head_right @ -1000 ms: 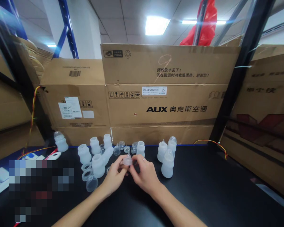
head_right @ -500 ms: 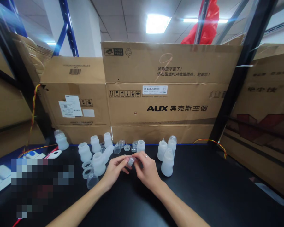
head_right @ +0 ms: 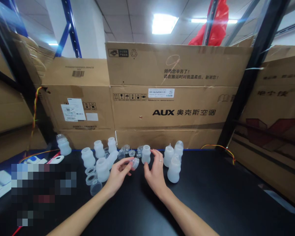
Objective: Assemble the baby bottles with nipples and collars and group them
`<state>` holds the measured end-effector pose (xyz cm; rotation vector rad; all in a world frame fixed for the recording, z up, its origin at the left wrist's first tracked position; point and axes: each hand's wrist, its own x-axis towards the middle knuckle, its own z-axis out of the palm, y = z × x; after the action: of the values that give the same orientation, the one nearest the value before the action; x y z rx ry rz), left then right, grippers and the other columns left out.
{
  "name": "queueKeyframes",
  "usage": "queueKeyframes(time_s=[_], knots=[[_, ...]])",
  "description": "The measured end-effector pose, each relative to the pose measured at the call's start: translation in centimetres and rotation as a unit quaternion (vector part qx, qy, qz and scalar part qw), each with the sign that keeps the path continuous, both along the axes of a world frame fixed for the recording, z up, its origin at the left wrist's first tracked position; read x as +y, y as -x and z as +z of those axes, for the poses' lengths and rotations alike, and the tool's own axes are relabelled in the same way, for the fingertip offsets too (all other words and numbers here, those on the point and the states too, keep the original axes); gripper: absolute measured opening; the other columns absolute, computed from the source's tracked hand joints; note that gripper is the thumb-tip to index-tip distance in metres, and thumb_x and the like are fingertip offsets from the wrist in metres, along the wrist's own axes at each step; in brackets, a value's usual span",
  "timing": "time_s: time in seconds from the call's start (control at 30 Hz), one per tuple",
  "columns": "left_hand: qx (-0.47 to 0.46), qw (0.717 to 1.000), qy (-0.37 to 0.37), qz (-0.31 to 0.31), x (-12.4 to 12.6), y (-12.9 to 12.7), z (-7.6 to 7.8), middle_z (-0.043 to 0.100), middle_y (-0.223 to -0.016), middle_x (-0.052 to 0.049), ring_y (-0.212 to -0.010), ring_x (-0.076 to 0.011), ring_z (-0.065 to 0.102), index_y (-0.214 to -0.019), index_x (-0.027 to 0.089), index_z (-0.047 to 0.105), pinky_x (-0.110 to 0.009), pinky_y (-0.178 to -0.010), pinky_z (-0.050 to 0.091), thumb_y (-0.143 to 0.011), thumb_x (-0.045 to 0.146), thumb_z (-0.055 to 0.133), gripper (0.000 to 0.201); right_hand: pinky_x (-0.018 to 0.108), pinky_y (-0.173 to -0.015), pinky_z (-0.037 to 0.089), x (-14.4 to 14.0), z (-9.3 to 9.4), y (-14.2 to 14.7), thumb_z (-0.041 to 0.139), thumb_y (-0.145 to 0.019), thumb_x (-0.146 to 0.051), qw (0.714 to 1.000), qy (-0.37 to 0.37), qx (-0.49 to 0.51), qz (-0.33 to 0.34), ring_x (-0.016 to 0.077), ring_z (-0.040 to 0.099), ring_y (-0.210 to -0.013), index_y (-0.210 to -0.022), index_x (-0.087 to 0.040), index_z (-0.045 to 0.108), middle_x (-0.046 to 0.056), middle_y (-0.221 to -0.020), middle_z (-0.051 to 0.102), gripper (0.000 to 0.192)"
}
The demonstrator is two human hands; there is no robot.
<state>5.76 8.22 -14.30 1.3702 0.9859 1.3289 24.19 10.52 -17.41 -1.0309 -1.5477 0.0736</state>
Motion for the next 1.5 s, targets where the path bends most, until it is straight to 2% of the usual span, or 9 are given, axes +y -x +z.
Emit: queueKeyframes(time_s=[0.1, 0.23, 0.43, 0.57, 0.73, 0.97, 1.07, 1.3, 1.5], knots=[[-0.013, 1.0, 0.006, 0.015, 0.2, 0.1, -0.2, 0.074, -0.107, -0.01, -0.078, -0.017, 0.072, -0.112, 0.018, 0.071, -0.02, -0.06, 0.053, -0.08, 0.052, 0.076, 0.048, 0.052, -0.113, 0.04, 1.0, -1.4, 0.0, 0.06, -0.09, -0.036, 0.999, 0.042, 0.005, -0.033, 0.0302, 0.044, -0.132, -0.144, -0.016, 0.036, 0.017, -0.141, 0.043, 0.063], [-0.027, 0.999, 0.009, 0.019, 0.1, 0.1, 0.0, 0.074, -0.107, -0.009, -0.077, -0.0175, 0.073, -0.108, 0.018, 0.07, -0.021, -0.059, 0.052, -0.077, 0.053, 0.078, 0.048, 0.052, -0.114, 0.039, 2.6, -2.8, -0.6, 0.065, -0.088, -0.045, 0.996, 0.093, 0.002, -0.011, 0.0316, 0.045, -0.135, -0.148, -0.014, 0.03, 0.02, -0.144, 0.044, 0.076], [-0.015, 1.0, 0.006, 0.021, -0.3, -0.2, 0.5, 0.074, -0.103, -0.009, -0.076, -0.0178, 0.072, -0.105, 0.017, 0.071, -0.022, -0.059, 0.051, -0.076, 0.053, 0.078, 0.046, 0.049, -0.109, 0.045, 3.8, -3.5, -1.6, 0.058, -0.094, -0.047, 0.987, 0.155, 0.027, 0.041, 0.0284, 0.057, -0.125, -0.149, -0.013, 0.031, 0.017, -0.13, 0.059, 0.07], [-0.012, 1.0, -0.002, 0.022, -0.1, 0.0, 0.3, 0.074, -0.103, -0.009, -0.077, -0.0181, 0.071, -0.107, 0.017, 0.07, -0.022, -0.059, 0.052, -0.077, 0.052, 0.078, 0.046, 0.045, -0.102, 0.05, 3.0, -2.8, -1.2, 0.061, -0.093, -0.046, 0.988, 0.146, 0.015, 0.046, 0.0264, 0.062, -0.111, -0.141, -0.014, 0.046, 0.014, -0.117, 0.064, 0.059], [-0.01, 1.0, -0.008, 0.029, 0.0, 0.2, 0.0, 0.073, -0.105, -0.009, -0.079, -0.0172, 0.072, -0.11, 0.018, 0.068, -0.021, -0.061, 0.053, -0.081, 0.052, 0.075, 0.045, 0.042, -0.095, 0.052, 1.0, -1.3, -0.1, 0.065, -0.092, -0.04, 0.987, 0.133, -0.046, 0.071, 0.025, 0.062, -0.1, -0.117, -0.016, 0.065, 0.011, -0.108, 0.065, 0.035], [-0.007, 0.993, -0.055, 0.102, -0.3, 0.3, 0.6, 0.074, -0.087, -0.005, -0.077, -0.0178, 0.072, -0.113, 0.019, 0.065, -0.023, -0.066, 0.053, -0.084, 0.052, 0.073, 0.044, 0.038, -0.097, 0.051, -0.6, -0.4, 0.8, 0.064, -0.092, -0.034, 0.98, 0.152, -0.058, 0.116, 0.0226, 0.062, -0.105, -0.123, -0.017, 0.058, 0.009, -0.116, 0.064, 0.035], [0.008, 0.987, -0.091, 0.132, -0.6, 0.3, 0.8, 0.074, -0.09, -0.005, -0.081, -0.0189, 0.072, -0.115, 0.021, 0.065, -0.025, -0.072, 0.054, -0.085, 0.051, 0.072, 0.043, 0.037, -0.096, 0.051, -1.0, -0.1, 0.8, 0.064, -0.092, -0.033, 0.978, 0.154, -0.069, 0.125, 0.0218, 0.062, -0.103, -0.124, -0.018, 0.057, 0.008, -0.115, 0.065, 0.036], [0.083, 0.975, -0.165, 0.126, -0.8, 0.4, 0.8, 0.07, -0.117, -0.008, -0.086, -0.0176, 0.068, -0.112, 0.023, 0.071, -0.026, -0.076, 0.053, -0.091, 0.046, 0.066, 0.032, 0.035, -0.097, 0.051, -1.6, 0.9, 1.0, 0.064, -0.091, -0.029, 0.98, 0.099, -0.087, 0.151, 0.0215, 0.06, -0.107, -0.125, -0.02, 0.057, 0.008, -0.119, 0.062, 0.035], [0.062, 0.982, -0.135, 0.118, -0.3, 0.8, 0.6, 0.072, -0.107, -0.008, -0.088, -0.019, 0.068, -0.114, 0.023, 0.069, -0.027, -0.075, 0.053, -0.09, 0.05, 0.065, 0.037, 0.034, -0.09, 0.054, -2.0, 1.3, 1.0, 0.064, -0.09, -0.027, 0.987, 0.066, -0.105, 0.101, 0.0213, 0.062, -0.098, -0.124, -0.02, 0.059, 0.01, -0.115, 0.059, 0.035]])
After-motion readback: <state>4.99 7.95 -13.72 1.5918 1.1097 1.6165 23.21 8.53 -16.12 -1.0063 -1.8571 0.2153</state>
